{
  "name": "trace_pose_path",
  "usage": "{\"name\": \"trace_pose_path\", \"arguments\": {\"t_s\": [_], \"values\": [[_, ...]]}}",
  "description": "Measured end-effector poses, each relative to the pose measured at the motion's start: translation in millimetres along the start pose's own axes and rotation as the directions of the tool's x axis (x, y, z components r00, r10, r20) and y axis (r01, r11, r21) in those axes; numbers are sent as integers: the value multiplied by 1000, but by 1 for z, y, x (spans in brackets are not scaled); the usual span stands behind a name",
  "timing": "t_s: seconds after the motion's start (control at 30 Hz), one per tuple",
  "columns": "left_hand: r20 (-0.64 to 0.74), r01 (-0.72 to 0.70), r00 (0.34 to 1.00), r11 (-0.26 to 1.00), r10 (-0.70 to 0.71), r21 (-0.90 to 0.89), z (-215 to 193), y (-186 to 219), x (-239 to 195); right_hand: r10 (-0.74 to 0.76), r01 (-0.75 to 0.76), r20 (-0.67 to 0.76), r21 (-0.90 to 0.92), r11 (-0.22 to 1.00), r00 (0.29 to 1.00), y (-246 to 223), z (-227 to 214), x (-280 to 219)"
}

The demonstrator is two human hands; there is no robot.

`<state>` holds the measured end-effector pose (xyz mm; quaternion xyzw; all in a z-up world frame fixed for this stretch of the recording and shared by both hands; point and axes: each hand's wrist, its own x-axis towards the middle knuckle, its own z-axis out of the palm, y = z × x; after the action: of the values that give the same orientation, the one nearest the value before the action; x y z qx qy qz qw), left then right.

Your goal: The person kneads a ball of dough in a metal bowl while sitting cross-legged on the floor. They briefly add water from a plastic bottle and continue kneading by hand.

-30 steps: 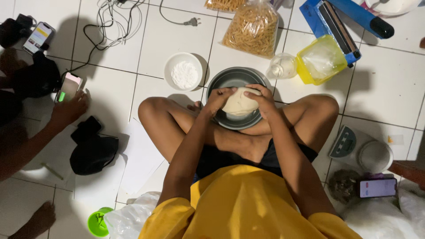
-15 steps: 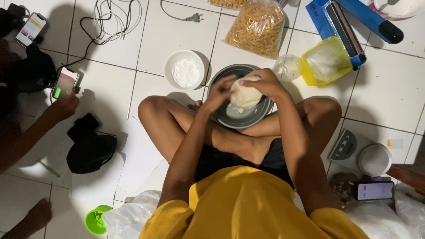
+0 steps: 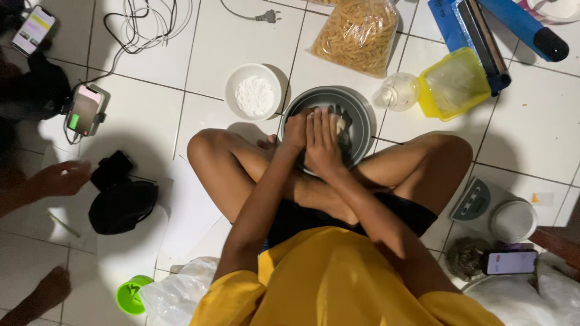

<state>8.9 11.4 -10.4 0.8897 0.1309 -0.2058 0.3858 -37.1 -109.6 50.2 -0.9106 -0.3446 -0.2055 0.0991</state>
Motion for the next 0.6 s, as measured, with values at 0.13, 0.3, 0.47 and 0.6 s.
{"name": "trace_pose_path", "arguments": {"t_s": [0.13,0.3,0.47,0.6], "values": [[203,-101,975,994,92,37,-32,8,-27,5,-21,180,87,996,984,-14,-27,-6],[-62,-205,978,970,198,-134,-25,4,-16,410,-559,441,292,776,799,-5,-36,15],[-229,-76,973,912,-19,-403,10,23,18,589,-640,265,438,631,763,81,92,-7],[-365,-205,927,933,88,-295,26,28,8,469,-631,462,302,714,752,73,82,5]]}}
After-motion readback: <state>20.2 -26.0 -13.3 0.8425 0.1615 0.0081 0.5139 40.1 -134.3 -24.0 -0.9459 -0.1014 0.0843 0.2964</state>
